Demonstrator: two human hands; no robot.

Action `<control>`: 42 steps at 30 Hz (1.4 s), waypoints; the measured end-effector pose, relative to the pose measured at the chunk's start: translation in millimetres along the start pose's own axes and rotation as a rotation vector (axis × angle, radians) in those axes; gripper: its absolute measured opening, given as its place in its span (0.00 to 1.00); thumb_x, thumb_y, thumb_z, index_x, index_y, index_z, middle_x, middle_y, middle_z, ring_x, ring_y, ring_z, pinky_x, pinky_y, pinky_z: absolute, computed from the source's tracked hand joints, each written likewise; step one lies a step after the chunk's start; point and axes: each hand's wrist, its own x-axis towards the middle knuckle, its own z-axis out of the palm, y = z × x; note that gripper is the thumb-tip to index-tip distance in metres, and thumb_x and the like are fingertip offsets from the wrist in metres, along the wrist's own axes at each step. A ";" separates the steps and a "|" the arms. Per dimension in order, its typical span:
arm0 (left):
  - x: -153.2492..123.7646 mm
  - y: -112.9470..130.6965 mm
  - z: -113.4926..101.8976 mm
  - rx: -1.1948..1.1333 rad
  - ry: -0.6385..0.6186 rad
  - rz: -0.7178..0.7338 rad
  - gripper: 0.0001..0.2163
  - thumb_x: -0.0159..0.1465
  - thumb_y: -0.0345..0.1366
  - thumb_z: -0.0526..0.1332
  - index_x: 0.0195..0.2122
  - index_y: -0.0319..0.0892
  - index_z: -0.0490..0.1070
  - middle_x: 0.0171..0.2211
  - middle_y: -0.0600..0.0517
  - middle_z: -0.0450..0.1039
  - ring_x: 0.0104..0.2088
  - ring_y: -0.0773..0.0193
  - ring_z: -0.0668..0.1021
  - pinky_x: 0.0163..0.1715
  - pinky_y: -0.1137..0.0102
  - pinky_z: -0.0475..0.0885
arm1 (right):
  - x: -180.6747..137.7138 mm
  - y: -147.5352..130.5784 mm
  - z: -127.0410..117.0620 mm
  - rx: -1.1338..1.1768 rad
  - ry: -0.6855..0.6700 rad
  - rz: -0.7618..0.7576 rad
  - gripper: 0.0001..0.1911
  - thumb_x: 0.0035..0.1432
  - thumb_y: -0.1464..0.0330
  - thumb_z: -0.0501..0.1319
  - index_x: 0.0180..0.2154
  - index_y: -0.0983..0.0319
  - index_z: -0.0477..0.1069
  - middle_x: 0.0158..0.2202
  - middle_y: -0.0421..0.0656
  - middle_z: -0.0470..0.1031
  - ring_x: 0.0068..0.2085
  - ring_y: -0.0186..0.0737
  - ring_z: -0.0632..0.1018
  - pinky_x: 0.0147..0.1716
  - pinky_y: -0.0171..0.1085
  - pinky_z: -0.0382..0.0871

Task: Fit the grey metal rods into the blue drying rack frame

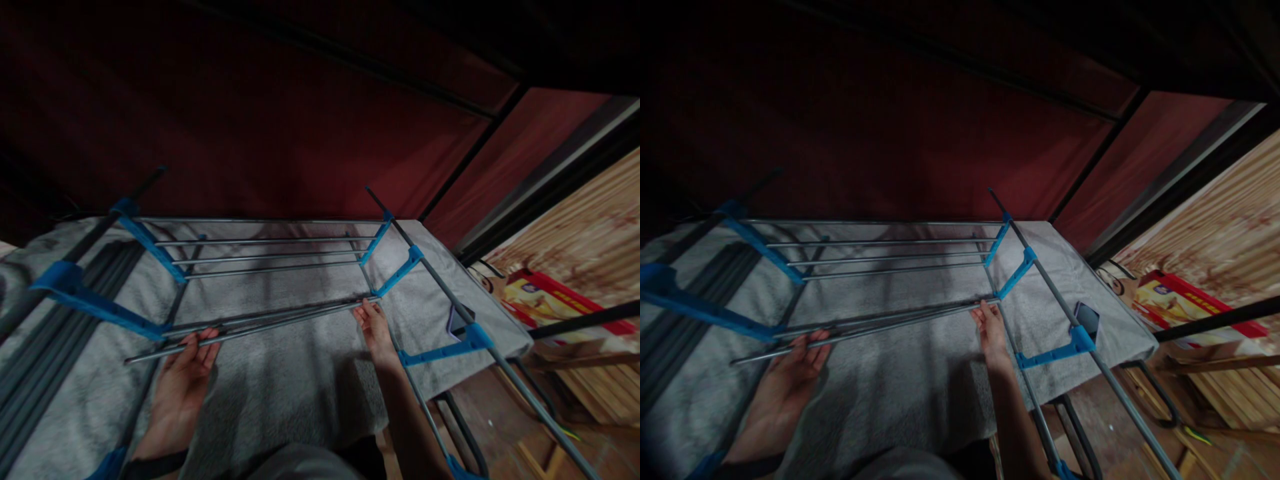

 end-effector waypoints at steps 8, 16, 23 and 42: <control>-4.9 -1.9 1.2 -0.009 0.003 -0.053 0.12 0.67 0.21 0.56 0.32 0.41 0.74 0.34 0.52 0.80 0.39 0.66 0.84 0.47 0.68 0.80 | -2.9 -4.9 0.2 0.004 -0.028 -0.006 0.16 0.45 0.68 0.79 0.30 0.57 0.73 0.32 0.36 0.83 0.34 0.35 0.84 0.41 0.35 0.81; 3.4 -7.3 -6.1 0.008 -0.004 -0.056 0.11 0.66 0.20 0.57 0.32 0.40 0.73 0.33 0.50 0.80 0.38 0.64 0.84 0.43 0.68 0.83 | -4.3 -3.5 -3.9 -0.011 -0.093 0.004 0.14 0.48 0.68 0.77 0.35 0.57 0.75 0.36 0.38 0.84 0.40 0.38 0.85 0.45 0.38 0.80; 3.8 -4.2 -4.2 0.017 -0.010 -0.060 0.10 0.67 0.22 0.58 0.32 0.42 0.73 0.33 0.52 0.81 0.39 0.63 0.84 0.43 0.68 0.82 | -3.3 -8.0 0.8 0.016 -0.066 0.020 0.11 0.48 0.69 0.74 0.35 0.58 0.77 0.35 0.39 0.84 0.39 0.38 0.85 0.42 0.37 0.80; 2.5 -4.4 -2.4 0.006 0.016 -0.066 0.09 0.67 0.23 0.59 0.33 0.41 0.75 0.35 0.51 0.81 0.39 0.63 0.84 0.42 0.69 0.82 | 8.1 -14.8 5.9 0.011 -0.020 -0.005 0.12 0.50 0.65 0.76 0.31 0.58 0.75 0.33 0.38 0.83 0.33 0.37 0.83 0.38 0.35 0.81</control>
